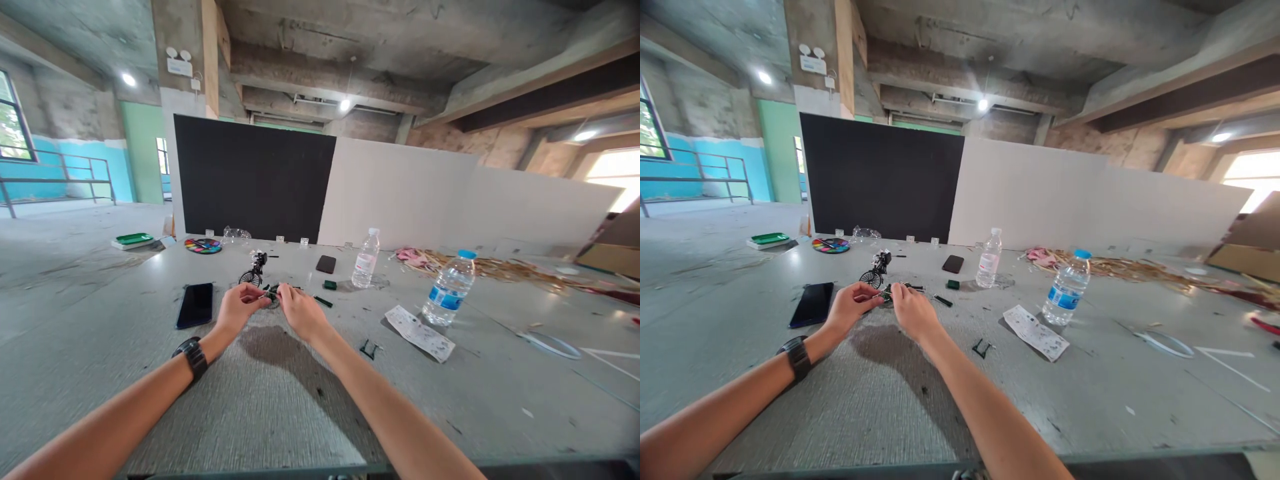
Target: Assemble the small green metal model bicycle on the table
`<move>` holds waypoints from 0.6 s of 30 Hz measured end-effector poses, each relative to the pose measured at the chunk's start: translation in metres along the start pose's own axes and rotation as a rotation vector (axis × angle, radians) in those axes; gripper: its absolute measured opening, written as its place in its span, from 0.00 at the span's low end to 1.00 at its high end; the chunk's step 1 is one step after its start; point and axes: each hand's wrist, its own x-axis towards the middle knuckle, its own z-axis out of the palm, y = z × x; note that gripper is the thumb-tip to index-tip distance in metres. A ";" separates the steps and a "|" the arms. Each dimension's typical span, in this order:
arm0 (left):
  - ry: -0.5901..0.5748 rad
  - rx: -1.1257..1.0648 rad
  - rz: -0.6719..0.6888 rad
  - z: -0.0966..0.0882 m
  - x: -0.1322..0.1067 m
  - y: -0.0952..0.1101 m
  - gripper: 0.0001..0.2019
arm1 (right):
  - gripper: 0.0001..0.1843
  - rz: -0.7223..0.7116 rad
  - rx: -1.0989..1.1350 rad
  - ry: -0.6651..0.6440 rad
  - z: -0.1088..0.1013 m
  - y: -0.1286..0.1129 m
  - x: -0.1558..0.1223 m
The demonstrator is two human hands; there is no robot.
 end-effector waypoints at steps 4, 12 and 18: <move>0.004 0.070 0.033 -0.001 -0.002 0.002 0.16 | 0.07 0.071 0.165 -0.013 0.002 -0.003 0.002; -0.065 0.135 0.125 0.003 -0.009 0.000 0.15 | 0.11 0.462 1.030 -0.124 0.013 0.007 0.008; -0.012 0.109 0.104 0.001 -0.002 -0.010 0.15 | 0.09 0.113 0.356 0.030 0.006 -0.002 0.002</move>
